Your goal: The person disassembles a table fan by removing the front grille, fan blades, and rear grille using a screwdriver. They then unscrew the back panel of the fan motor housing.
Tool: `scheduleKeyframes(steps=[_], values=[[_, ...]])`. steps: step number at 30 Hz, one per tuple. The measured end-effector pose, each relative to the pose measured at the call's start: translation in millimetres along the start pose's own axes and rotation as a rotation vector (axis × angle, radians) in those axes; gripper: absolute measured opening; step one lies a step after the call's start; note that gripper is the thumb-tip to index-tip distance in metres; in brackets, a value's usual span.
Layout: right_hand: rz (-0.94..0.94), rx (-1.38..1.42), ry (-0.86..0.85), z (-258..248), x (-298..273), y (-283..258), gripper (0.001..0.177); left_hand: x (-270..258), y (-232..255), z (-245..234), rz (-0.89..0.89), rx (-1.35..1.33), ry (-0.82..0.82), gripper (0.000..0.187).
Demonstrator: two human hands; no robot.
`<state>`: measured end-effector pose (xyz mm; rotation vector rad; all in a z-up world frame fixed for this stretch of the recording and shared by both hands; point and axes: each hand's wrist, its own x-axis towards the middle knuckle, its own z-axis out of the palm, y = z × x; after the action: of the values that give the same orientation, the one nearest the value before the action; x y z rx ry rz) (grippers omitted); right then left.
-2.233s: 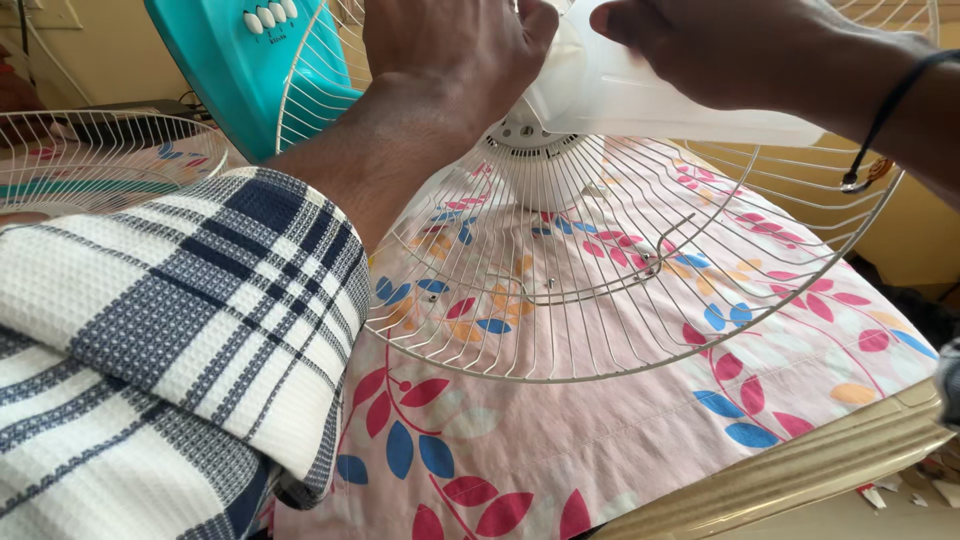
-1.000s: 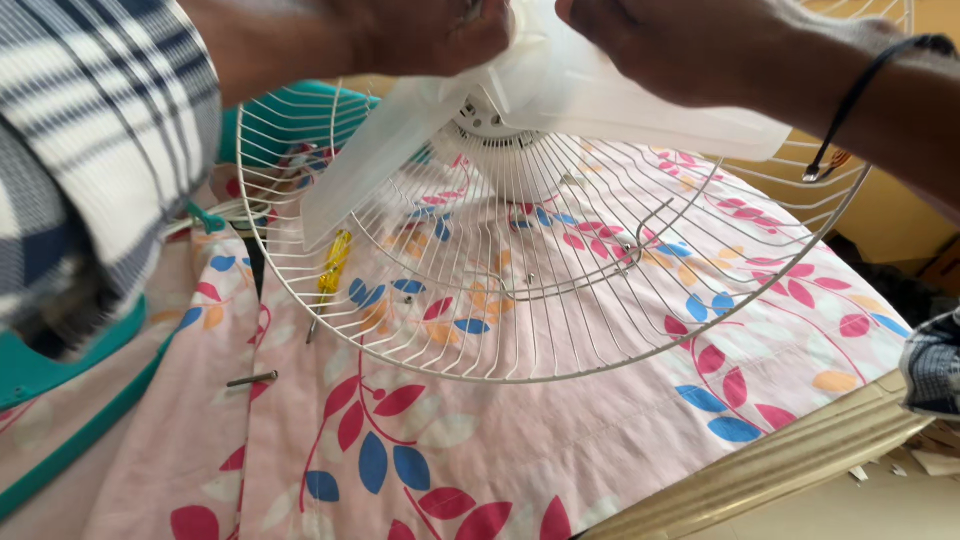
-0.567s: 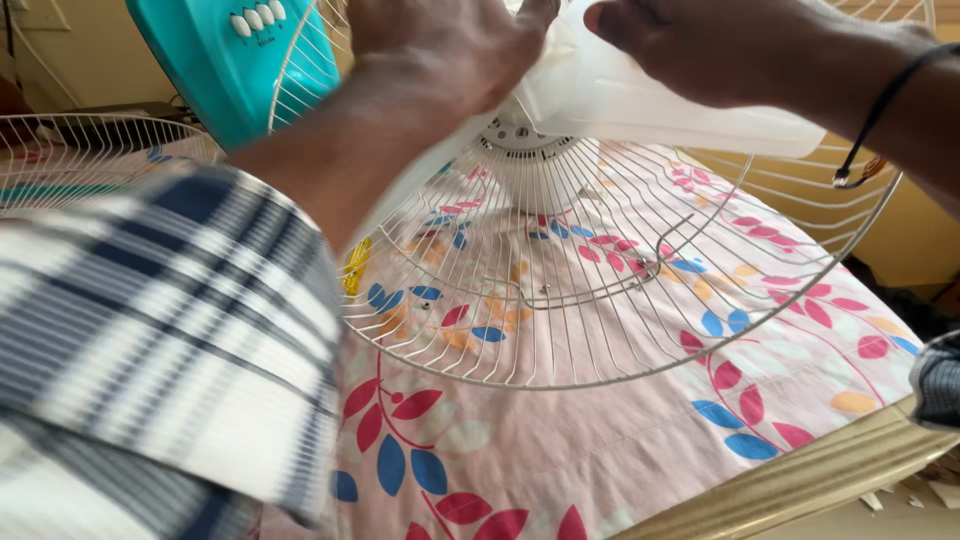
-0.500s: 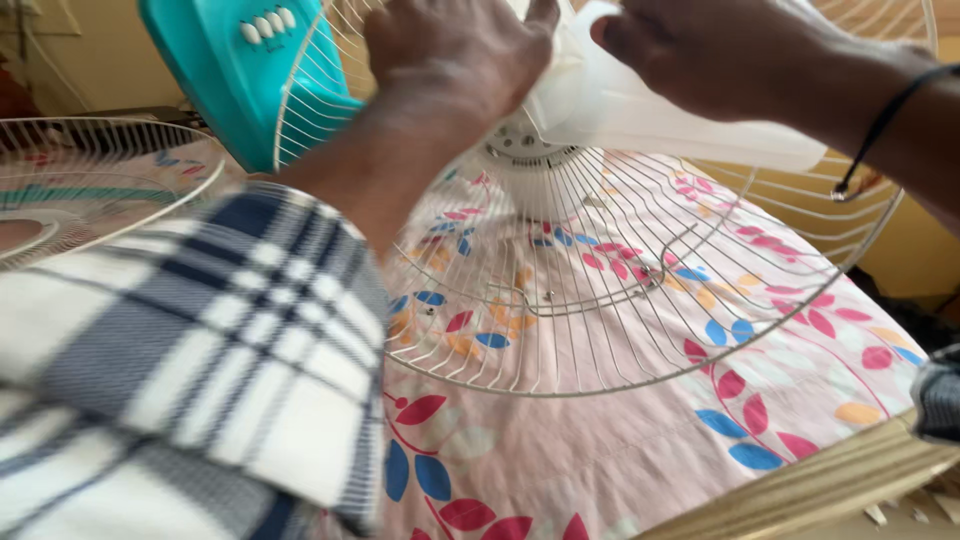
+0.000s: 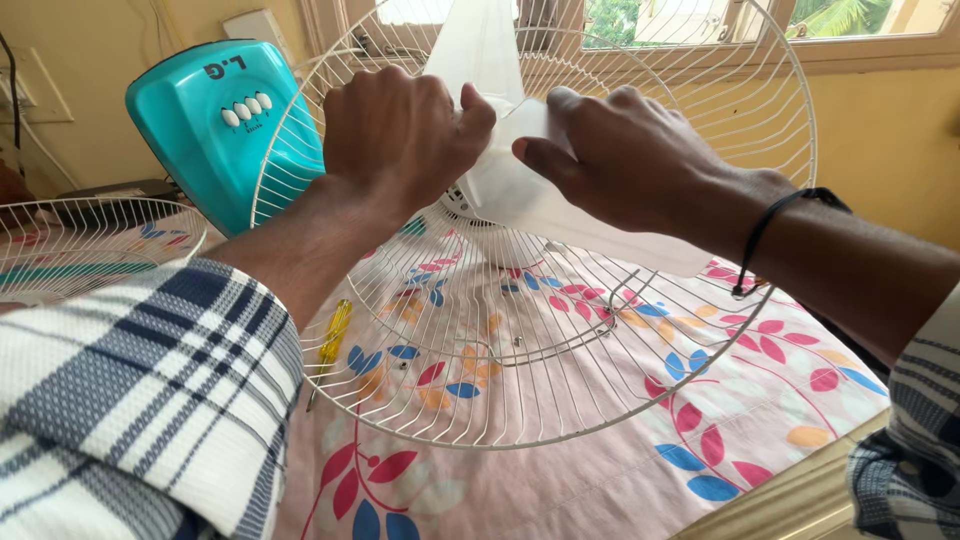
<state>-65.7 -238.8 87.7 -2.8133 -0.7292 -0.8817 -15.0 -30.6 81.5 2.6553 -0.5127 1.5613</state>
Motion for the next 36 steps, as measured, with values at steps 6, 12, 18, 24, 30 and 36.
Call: scheduleKeyframes(steps=[6,12,18,24,30,36], values=[[0.018,-0.003,-0.016,-5.3,-4.4,-4.8,0.047,2.6,-6.4,1.9,0.145,0.001,0.034,0.061],[0.044,-0.018,-0.043,-6.6,-2.4,-4.4,0.048,2.1,1.0,-8.3,0.061,-0.001,-0.046,0.063],[0.017,-0.02,-0.001,-9.5,1.6,-7.2,0.046,5.5,19.3,-25.8,-0.221,0.018,-0.267,0.08],[0.035,0.008,-0.016,-3.0,-1.3,-1.3,0.044,2.6,23.0,-20.8,-0.214,-0.003,-0.185,0.066],[0.036,0.057,0.036,-1.6,-6.3,-3.4,0.04,3.7,11.0,-14.8,-0.042,-0.006,-0.069,0.062],[0.034,0.074,0.025,-2.3,-8.7,-8.3,0.039,7.5,-4.8,-9.7,0.117,-0.014,-0.058,0.067]])
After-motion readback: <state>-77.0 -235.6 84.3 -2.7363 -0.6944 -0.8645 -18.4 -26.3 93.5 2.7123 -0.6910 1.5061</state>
